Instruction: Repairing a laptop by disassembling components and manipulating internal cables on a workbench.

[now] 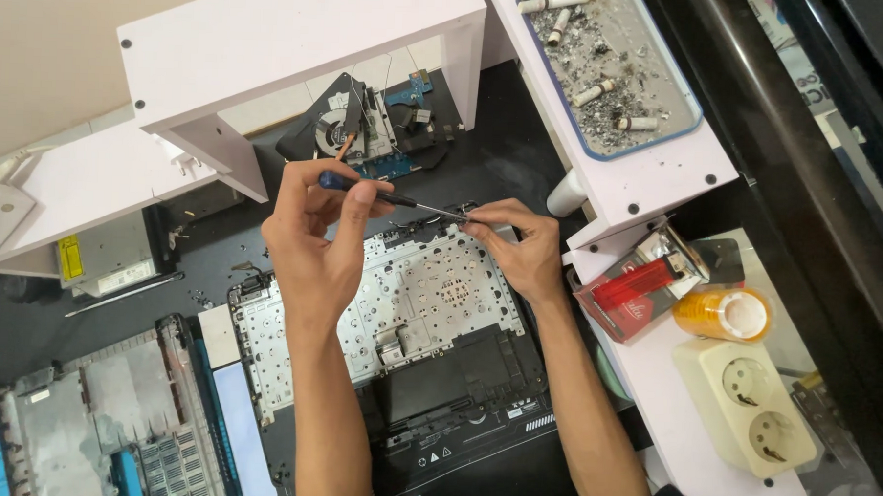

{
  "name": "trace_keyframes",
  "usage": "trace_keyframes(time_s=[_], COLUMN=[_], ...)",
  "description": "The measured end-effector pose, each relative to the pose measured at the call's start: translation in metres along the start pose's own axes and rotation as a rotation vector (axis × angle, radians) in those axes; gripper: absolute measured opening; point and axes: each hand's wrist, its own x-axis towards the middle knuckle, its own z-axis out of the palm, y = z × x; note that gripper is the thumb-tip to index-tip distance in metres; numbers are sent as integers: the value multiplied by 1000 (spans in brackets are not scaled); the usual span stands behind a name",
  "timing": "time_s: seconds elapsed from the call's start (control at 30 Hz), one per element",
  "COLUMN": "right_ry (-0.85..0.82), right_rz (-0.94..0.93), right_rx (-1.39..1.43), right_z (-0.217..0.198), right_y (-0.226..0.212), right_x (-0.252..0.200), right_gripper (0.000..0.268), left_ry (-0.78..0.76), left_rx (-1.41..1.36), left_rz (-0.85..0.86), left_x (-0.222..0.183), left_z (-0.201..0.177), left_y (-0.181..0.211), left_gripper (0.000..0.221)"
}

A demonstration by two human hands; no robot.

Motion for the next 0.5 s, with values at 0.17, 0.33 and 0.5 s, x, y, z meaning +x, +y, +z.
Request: trace_keyframes(time_s=[0.17,0.33,0.5], right_ry=[-25,-17,-21], right_rz=[-2,26,92], right_rx=[-19,23,-80], right_z=[1,2,3], right_y=[-30,-14,-13], right_x=[7,7,8], right_gripper=[47,57,55], left_ry=[47,40,-6], left_rx=[175,338,359], left_rz=[82,135,191], left_x=[-1,0,-2], left_z=[11,23,33], left_y=[-1,-7,-12], left_gripper=[17,16,15])
